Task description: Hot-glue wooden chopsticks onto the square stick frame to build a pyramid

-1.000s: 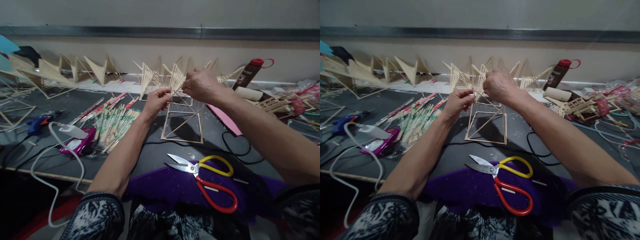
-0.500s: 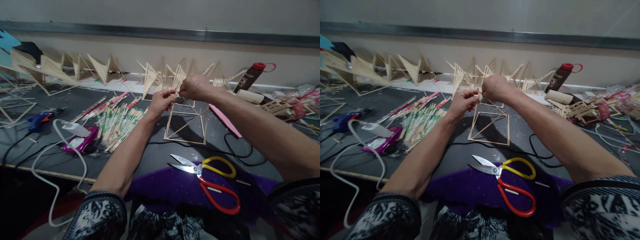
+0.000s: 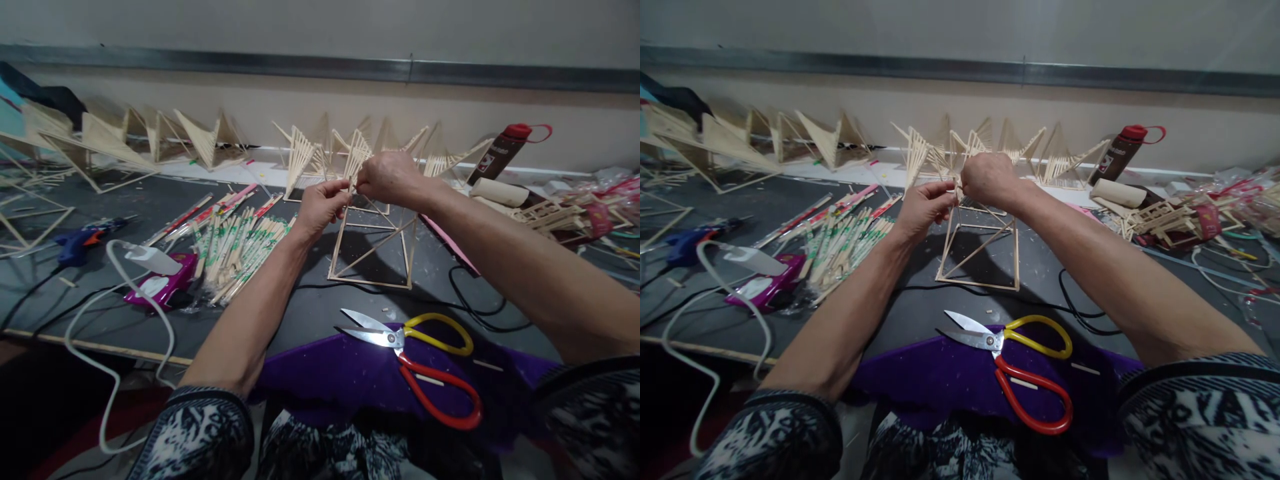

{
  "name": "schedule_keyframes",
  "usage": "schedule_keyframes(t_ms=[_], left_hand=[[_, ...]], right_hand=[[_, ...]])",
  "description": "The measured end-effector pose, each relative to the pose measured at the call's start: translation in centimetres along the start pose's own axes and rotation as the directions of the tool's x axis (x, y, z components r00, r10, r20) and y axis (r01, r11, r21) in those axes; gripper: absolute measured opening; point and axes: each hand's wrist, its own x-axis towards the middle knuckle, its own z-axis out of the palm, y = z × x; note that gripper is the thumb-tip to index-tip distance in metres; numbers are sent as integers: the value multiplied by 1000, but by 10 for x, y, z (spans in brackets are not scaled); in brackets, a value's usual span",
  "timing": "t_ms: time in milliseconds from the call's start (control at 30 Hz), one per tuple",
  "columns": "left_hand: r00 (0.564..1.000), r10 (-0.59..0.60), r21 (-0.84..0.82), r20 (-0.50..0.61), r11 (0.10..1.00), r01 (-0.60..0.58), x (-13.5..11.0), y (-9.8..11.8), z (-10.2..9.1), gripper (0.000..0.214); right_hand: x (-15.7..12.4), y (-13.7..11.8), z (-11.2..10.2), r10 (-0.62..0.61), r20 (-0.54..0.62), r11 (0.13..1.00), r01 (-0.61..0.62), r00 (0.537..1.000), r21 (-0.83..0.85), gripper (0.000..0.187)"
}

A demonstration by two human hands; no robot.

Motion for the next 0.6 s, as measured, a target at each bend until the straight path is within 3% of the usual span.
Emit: schedule_keyframes(t_ms=[167, 600], left_hand=[[1000, 14, 10, 7, 1000, -15, 1, -3, 0, 41], [999, 32, 21, 12, 999, -32, 1, -3, 3, 42]], right_hand=[[-3, 3, 0, 45, 10, 996, -46, 999, 72, 21], [-6, -1, -3, 59, 29, 996, -57, 998, -64, 22]])
